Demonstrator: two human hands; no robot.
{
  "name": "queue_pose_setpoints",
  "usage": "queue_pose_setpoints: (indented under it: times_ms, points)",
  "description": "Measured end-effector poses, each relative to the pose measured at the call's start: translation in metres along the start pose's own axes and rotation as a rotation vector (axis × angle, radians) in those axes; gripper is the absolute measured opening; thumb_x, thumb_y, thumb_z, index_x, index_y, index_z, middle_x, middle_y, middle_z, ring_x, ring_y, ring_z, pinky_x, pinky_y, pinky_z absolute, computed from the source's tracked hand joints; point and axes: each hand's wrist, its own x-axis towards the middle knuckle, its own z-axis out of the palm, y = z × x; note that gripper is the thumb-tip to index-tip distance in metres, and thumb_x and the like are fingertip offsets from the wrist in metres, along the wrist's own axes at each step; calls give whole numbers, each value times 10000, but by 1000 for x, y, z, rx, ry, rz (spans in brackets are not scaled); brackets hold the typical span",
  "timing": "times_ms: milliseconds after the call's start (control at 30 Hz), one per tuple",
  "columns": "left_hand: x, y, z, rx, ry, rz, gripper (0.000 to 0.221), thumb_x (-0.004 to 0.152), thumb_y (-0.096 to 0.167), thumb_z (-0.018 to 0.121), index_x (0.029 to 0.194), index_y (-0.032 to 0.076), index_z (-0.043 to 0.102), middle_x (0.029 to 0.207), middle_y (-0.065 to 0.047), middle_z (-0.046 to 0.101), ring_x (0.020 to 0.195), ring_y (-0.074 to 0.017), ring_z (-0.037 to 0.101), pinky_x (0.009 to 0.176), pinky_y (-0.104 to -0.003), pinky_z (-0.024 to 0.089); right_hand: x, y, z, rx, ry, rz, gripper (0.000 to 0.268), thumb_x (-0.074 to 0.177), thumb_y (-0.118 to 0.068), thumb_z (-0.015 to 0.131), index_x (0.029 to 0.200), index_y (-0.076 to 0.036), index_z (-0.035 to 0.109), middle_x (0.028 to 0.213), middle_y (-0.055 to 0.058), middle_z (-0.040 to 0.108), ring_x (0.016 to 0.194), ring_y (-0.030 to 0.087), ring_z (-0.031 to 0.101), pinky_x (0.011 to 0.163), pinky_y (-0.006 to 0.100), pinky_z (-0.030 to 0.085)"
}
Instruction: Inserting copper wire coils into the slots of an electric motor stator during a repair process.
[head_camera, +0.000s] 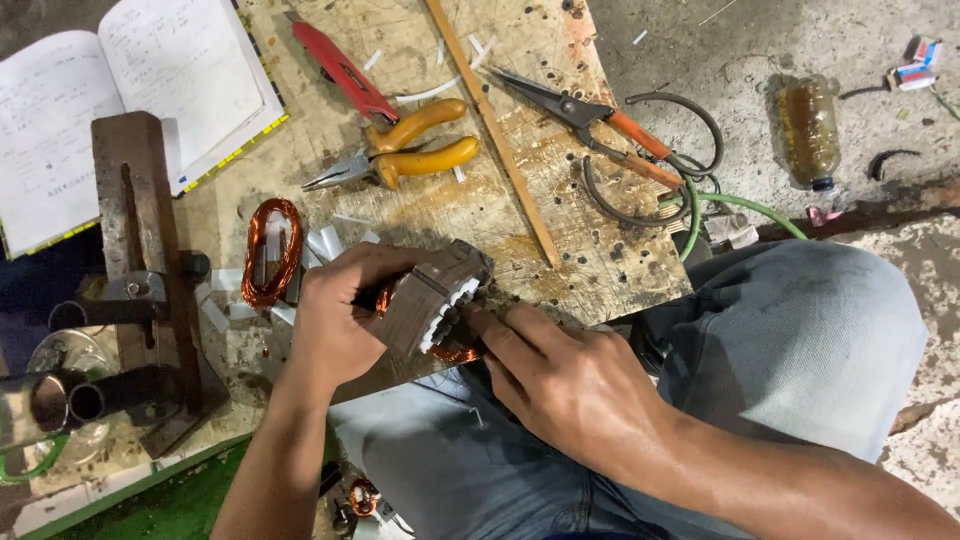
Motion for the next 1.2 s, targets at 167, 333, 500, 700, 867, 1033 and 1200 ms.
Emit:
queue_pose_setpoints:
  times_ms: [167, 333, 500, 700, 867, 1033, 1200]
  points:
    - [0, -4, 0, -25, 9, 38, 353, 804, 11, 770, 1152, 71, 764, 1135, -103, 775, 1051, -220, 759, 892, -335, 622, 2, -4, -1, -91, 21, -26, 356, 995, -197, 677, 1319, -52, 659, 1092, 68, 624, 520, 210, 654, 403, 365, 533]
    - [-3, -9, 2, -39, 0, 7, 426, 813, 84, 827, 1227, 87, 726, 1193, -105, 771, 1095, -235, 760, 916, -363, 625, 4, -16, 1, -251, 39, 0, 274, 977, -257, 686, 1214, -120, 684, 1101, 23, 649, 634, 221, 681, 480, 349, 516]
    - [0, 2, -2, -41, 48, 143, 423, 892, 186, 812, 1289, 124, 682, 1237, -93, 757, 1122, -248, 763, 977, -393, 630, -6, -3, 16, -216, 60, -29, 268, 966, -291, 708, 1195, -150, 705, 1156, 43, 678, 904, 253, 727, 638, 413, 597]
    - [-18, 4, -28, 29, -182, -8, 701, 821, -219, 454, 1448, 73, 570, 1116, -140, 674, 1010, -341, 639, 737, -440, 513, -6, 8, 19, -198, 36, -24, 354, 901, -303, 761, 1234, -188, 730, 1155, 0, 719, 859, 155, 741, 575, 360, 627]
    - [-39, 3, -42, 414, 366, 76, 315, 1006, 92, 647, 1316, 32, 654, 1186, -144, 740, 1078, -310, 710, 956, -439, 601, 16, 11, -11, 175, -114, 54, 387, 849, -352, 771, 1136, -93, 750, 1243, 100, 752, 280, 79, 591, 413, 289, 710]
    - [-39, -3, -23, 651, 350, 22, 298, 946, 161, 709, 1213, 30, 725, 1244, -146, 737, 1072, -332, 703, 992, -457, 562, 38, 29, -46, 290, -52, 119, 344, 900, -278, 699, 1178, -82, 752, 1145, 103, 814, 960, 218, 829, 832, 334, 693]
    - [-36, -7, -14, 731, 339, 45, 209, 896, 136, 754, 1079, 43, 794, 1178, -110, 758, 975, -317, 634, 935, -422, 536, 89, 18, -62, 170, -6, 61, 307, 952, -243, 640, 1182, -74, 755, 1186, 114, 783, 394, 122, 640, 464, 300, 611]
